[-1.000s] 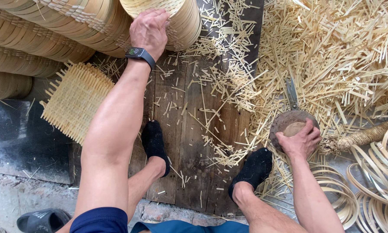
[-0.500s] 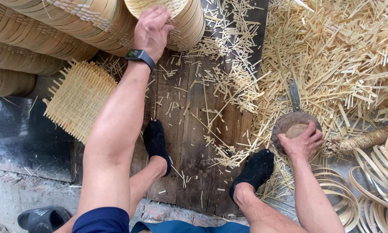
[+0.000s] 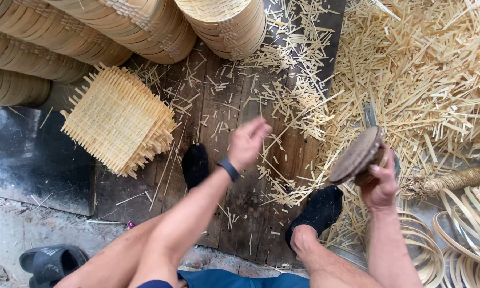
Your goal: The person sits on the floor and repeatedly trims the edges of square woven bamboo mats using shears and a circular wooden template. They place the template on the mat, cut around it, and then stack the finished circular pieces.
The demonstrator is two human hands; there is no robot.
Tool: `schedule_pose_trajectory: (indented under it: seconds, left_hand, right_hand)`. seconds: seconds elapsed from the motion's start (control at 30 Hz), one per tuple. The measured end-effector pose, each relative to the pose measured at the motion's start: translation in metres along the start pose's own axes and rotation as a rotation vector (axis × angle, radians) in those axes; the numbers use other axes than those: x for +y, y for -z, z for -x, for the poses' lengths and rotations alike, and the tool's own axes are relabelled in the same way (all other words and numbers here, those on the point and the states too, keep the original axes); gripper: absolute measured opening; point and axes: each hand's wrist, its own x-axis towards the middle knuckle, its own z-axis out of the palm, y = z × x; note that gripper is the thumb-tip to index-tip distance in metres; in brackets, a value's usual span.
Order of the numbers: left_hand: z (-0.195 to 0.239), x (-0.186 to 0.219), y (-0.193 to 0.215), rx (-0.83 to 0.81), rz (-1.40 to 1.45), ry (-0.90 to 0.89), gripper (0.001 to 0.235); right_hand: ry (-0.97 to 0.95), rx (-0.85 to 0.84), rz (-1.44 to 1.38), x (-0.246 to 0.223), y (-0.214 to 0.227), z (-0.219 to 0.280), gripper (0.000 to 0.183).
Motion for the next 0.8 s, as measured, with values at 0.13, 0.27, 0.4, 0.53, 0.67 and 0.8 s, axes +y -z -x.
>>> schedule_pose_trajectory:
  seconds: [0.13, 0.27, 0.4, 0.53, 0.67, 0.8]
  left_hand:
    - [0.034, -0.018, -0.072, 0.014, 0.575, 0.429, 0.054]
    - [0.029, -0.052, -0.061, 0.189, 0.896, 0.465, 0.053]
    - [0.024, -0.07, -0.026, 0.113, 0.581, 0.268, 0.049]
    - [0.02, -0.061, 0.047, 0.153, -0.168, -0.171, 0.052]
    - [0.014, -0.04, 0.186, 0.482, -0.717, -0.317, 0.067]
    - [0.018, -0.018, 0.286, 0.371, -1.097, 0.2, 0.119]
  right_hand:
    - [-0.089, -0.201, -0.382, 0.014, -0.044, 0.005, 0.061]
    - [-0.099, -0.238, 0.041, 0.051, -0.068, -0.008, 0.032]
    - [-0.19, -0.136, 0.257, 0.09, -0.079, -0.013, 0.026]
    - [-0.261, -0.059, 0.329, 0.119, -0.07, -0.006, 0.03]
    - [-0.154, -0.063, 0.293, 0.142, -0.043, 0.012, 0.028]
    - [-0.06, -0.094, 0.316, 0.16, -0.025, 0.011, 0.026]
